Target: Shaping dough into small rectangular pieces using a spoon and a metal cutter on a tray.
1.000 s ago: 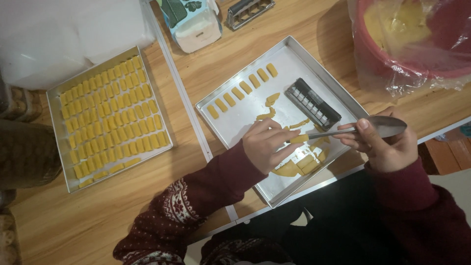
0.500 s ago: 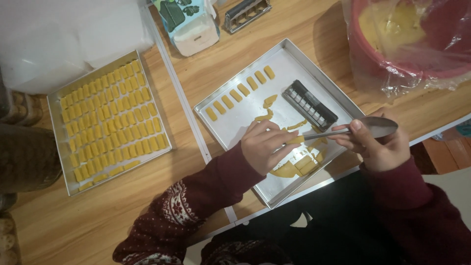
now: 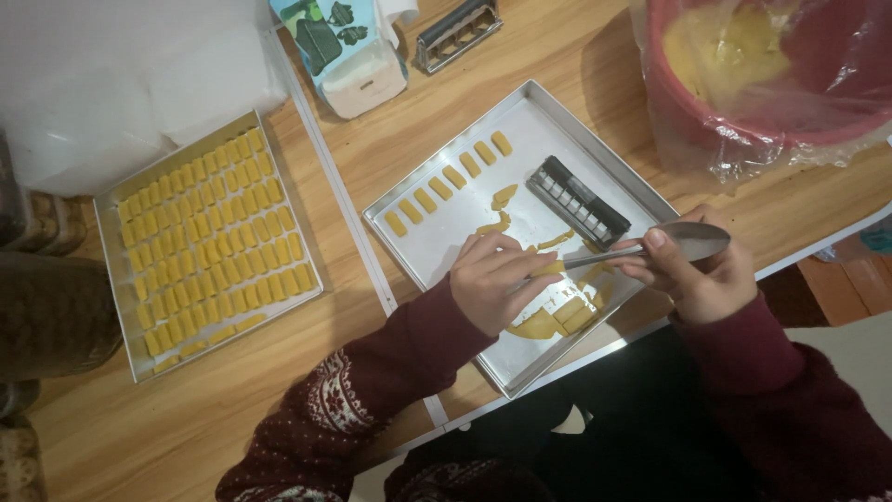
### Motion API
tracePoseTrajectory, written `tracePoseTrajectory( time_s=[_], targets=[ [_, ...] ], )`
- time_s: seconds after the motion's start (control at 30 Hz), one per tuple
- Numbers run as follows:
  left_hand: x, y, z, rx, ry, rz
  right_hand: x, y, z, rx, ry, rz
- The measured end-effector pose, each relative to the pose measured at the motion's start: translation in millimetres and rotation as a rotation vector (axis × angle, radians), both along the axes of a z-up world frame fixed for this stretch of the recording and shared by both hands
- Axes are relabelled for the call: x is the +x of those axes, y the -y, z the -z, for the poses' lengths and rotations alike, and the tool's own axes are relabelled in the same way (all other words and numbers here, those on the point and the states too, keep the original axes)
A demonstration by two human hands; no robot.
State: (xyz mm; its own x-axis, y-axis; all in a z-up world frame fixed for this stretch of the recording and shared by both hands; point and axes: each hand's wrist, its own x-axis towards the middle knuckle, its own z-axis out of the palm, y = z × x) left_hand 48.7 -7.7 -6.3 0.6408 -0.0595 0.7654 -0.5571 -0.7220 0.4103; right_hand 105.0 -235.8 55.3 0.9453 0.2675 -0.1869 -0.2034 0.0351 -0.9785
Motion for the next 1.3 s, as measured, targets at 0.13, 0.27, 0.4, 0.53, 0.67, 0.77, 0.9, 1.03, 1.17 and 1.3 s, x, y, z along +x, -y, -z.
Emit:
tracePoseTrajectory(
  time_s=[0.13, 0.27, 0.4, 0.53, 0.67, 0.77, 0.9, 1.03, 1.17, 1.3],
  targets=[
    [1, -3, 6, 0.022, -0.01, -0.027, 2, 2, 4, 0.028, 0.012, -0.021],
    [-2, -3, 4, 0.057, -0.003, -0.105, -2, -2, -6, 0.004, -0.002, 0.079],
    [-4, -5, -8, 0.12, -0.005, -0.121, 2, 6, 9, 0.056, 0.004, 0.054],
    [1, -1, 7, 0.022, 0.029, -0.126, 4, 8, 13, 0.07, 0.003, 0.043],
    [0, -1, 2, 0.058, 0.017, -0.115, 6, 8, 12, 0.099, 0.013, 0.02],
    [0, -2, 1, 0.088, 0.043, -0.098, 6, 7, 10, 0.074, 0.02, 0.019],
    [1, -4, 5, 0.023, -0.028, 0.078, 7, 4, -3, -0.081, 0.016, 0.02],
    [-1, -7, -7, -0.019, -0.114, 0.262, 11, 8, 0, -0.06, -0.081, 0.092],
    [-3, -10, -4, -0.027, -0.243, 0.497, 17, 12, 10, -0.062, -0.054, -0.022],
    [-2, -11, 0, -0.062, -0.33, 0.635, 21, 16, 24, -0.001, -0.078, -0.057]
  ],
)
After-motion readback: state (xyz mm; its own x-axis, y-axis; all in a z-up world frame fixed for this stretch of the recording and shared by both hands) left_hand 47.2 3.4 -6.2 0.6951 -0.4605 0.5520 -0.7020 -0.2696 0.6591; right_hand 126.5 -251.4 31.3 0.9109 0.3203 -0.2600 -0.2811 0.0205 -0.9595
